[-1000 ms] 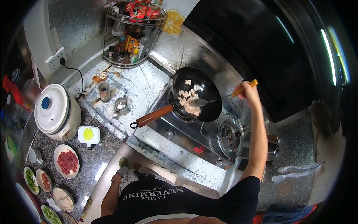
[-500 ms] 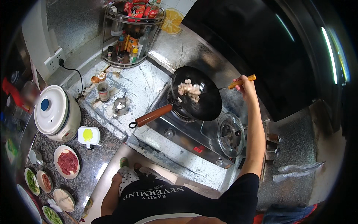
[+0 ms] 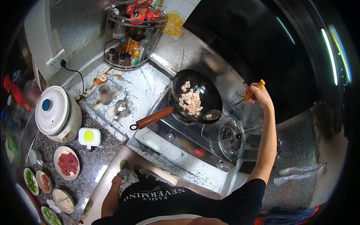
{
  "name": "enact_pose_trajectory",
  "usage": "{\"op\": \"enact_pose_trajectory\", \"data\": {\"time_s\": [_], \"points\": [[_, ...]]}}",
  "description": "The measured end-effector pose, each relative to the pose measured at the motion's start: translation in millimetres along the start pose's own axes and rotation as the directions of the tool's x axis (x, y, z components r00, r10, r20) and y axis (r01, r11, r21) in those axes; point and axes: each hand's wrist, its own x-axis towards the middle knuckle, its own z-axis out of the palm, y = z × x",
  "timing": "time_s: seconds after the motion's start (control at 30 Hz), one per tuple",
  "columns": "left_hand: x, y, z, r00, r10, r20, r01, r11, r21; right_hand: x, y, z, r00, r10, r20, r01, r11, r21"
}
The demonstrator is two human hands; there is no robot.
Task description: The person wipes a pan with a paper towel, pours oil from a small pot into the pan, and then uses a spatula to transfer raw meat from a cutting board into the pan before stirring it on the stove.
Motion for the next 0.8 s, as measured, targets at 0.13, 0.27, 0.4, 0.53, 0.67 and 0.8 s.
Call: {"op": "enact_pose_trajectory", "data": {"time_s": [0.13, 0.27, 0.4, 0.53, 0.67, 0.8], "points": [[-15, 21, -21, 1.000, 0.000, 0.031, -0.001, 1.000, 0.019, 29, 15, 24, 0.998, -0.062, -0.017, 0.061, 0.997, -0.052], [-23, 31, -32, 0.983, -0.131, 0.127, 0.131, 0.991, 0.007, 52, 18, 59, 0.984, -0.164, -0.069, 0.172, 0.976, 0.137], [-17, 9, -15, 0.980, -0.151, 0.134, 0.151, 0.989, 0.009, 59, -6, 59, 0.964, -0.165, -0.209, 0.226, 0.923, 0.312], [-21, 15, -20, 0.988, -0.117, 0.105, 0.120, 0.992, -0.029, 58, 17, 63, 0.964, -0.050, -0.260, 0.172, 0.865, 0.471], [-9, 6, -10, 0.989, -0.102, 0.103, 0.104, 0.994, -0.015, 30, 29, 58, 0.989, 0.031, -0.143, 0.034, 0.902, 0.430], [-10, 5, -13, 0.986, -0.121, 0.116, 0.125, 0.992, -0.026, 7, 5, 10, 0.996, -0.016, -0.091, 0.040, 0.962, 0.270]]}}
